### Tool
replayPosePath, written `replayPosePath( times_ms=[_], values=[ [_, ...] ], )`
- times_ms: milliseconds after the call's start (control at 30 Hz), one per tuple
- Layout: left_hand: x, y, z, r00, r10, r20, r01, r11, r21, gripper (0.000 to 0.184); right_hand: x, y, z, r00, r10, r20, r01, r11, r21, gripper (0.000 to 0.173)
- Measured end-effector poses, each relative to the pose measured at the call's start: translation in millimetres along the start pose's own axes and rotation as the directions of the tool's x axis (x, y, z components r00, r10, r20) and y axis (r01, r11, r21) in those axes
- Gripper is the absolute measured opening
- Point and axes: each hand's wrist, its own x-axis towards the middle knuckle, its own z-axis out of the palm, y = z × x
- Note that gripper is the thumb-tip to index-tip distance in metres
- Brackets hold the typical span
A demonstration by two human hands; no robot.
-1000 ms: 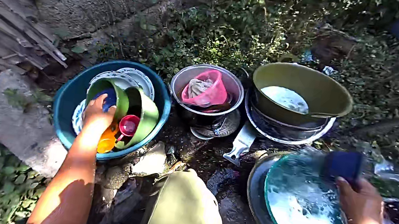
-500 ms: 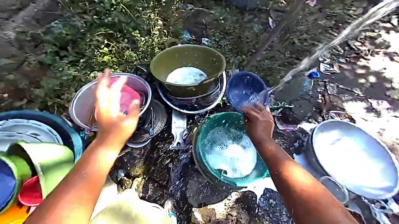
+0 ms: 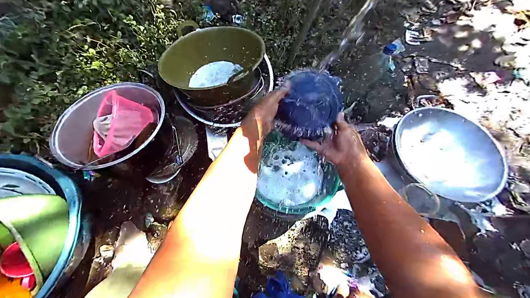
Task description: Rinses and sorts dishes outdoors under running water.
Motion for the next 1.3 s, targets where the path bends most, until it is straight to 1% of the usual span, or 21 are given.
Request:
replayPosePath(
  times_ms=[67, 133, 167, 233, 300, 333, 367, 433, 500, 567, 633, 700, 800, 867, 933, 967, 1033, 1100, 1200, 1233, 1300],
  values=[
    [3, 14, 12, 0.997, 0.032, 0.065, -0.038, 0.994, 0.103, 0.046, 3, 13, -11, 0.993, 0.013, -0.116, -0.022, 0.997, -0.080, 0.054],
    [2, 39, 25, 0.984, 0.050, 0.173, -0.113, 0.918, 0.379, 0.041, -4, 17, -20, 0.985, -0.018, -0.170, -0.040, 0.942, -0.333, 0.052],
    [1, 52, 32, 0.971, 0.040, 0.237, -0.167, 0.819, 0.548, 0.041, -8, 15, -25, 0.987, -0.034, -0.155, -0.043, 0.883, -0.467, 0.051],
    [0, 76, 46, 0.923, 0.000, 0.385, -0.341, 0.466, 0.817, 0.036, -13, 8, -37, 0.995, -0.056, -0.078, -0.011, 0.738, -0.674, 0.050],
    [-1, 90, 59, 0.834, -0.075, 0.546, -0.538, 0.107, 0.836, 0.034, -17, 0, -51, 0.999, -0.045, -0.016, 0.015, 0.622, -0.783, 0.048],
    [-2, 93, 63, 0.811, -0.111, 0.574, -0.577, 0.007, 0.816, 0.036, -20, -5, -56, 1.000, -0.030, -0.002, 0.016, 0.583, -0.812, 0.046],
    [-5, 97, 65, 0.815, -0.115, 0.567, -0.573, -0.023, 0.819, 0.037, -22, -9, -58, 1.000, -0.027, 0.012, 0.025, 0.557, -0.830, 0.044],
    [-10, 96, 60, 0.881, -0.011, 0.474, -0.469, 0.121, 0.875, 0.037, -24, -13, -58, 0.998, -0.041, 0.048, 0.063, 0.532, -0.844, 0.042],
    [-19, 88, 47, 0.947, 0.101, 0.305, -0.320, 0.365, 0.874, 0.036, -25, -14, -50, 0.995, -0.056, 0.077, 0.095, 0.533, -0.841, 0.041],
    [-34, 76, 29, 0.990, 0.121, 0.077, -0.134, 0.597, 0.791, 0.040, -26, -9, -37, 0.992, -0.058, 0.108, 0.122, 0.525, -0.842, 0.041],
    [-46, 64, 3, 0.983, 0.102, -0.154, 0.018, 0.779, 0.627, 0.046, -25, -3, -20, 0.991, -0.022, 0.131, 0.125, 0.492, -0.862, 0.041],
    [-67, 60, -26, 0.941, 0.022, -0.337, 0.142, 0.881, 0.452, 0.049, -23, 5, -8, 0.992, 0.028, 0.122, 0.095, 0.471, -0.877, 0.040],
    [-110, 67, -76, 0.860, -0.070, -0.505, 0.170, 0.973, 0.155, 0.051, -20, 11, 4, 0.986, 0.082, 0.145, 0.097, 0.427, -0.899, 0.039],
    [-159, 79, -111, 0.831, -0.076, -0.551, 0.094, 0.996, 0.004, 0.051, -12, 10, 4, 0.978, 0.081, 0.194, 0.150, 0.379, -0.913, 0.041],
    [-227, 94, -153, 0.801, 0.058, -0.596, -0.069, 0.998, 0.004, 0.043, -5, 8, 21, 0.963, 0.084, 0.256, 0.213, 0.346, -0.914, 0.045],
    [-265, 102, -174, 0.773, 0.167, -0.612, -0.138, 0.986, 0.094, 0.039, -1, 6, 29, 0.957, 0.077, 0.281, 0.240, 0.338, -0.910, 0.046],
    [-342, 113, -210, 0.622, 0.398, -0.674, -0.151, 0.906, 0.396, 0.036, 7, -5, 38, 0.951, 0.070, 0.302, 0.267, 0.313, -0.911, 0.047],
    [-410, 118, -246, 0.395, 0.566, -0.723, 0.097, 0.757, 0.646, 0.034, 5, -19, 48, 0.954, 0.095, 0.284, 0.251, 0.266, -0.931, 0.047],
    [-487, 96, -305, 0.115, 0.623, -0.773, 0.502, 0.635, 0.587, 0.040, -8, -32, 55, 0.962, 0.093, 0.256, 0.230, 0.227, -0.946, 0.047],
    [-505, 77, -325, 0.083, 0.619, -0.781, 0.571, 0.613, 0.546, 0.043, -13, -36, 52, 0.960, 0.050, 0.276, 0.259, 0.222, -0.940, 0.047],
    [-526, 30, -368, 0.132, 0.638, -0.759, 0.654, 0.519, 0.550, 0.054, -34, -51, 50, 0.953, -0.100, 0.287, 0.303, 0.234, -0.924, 0.044]
  ],
)
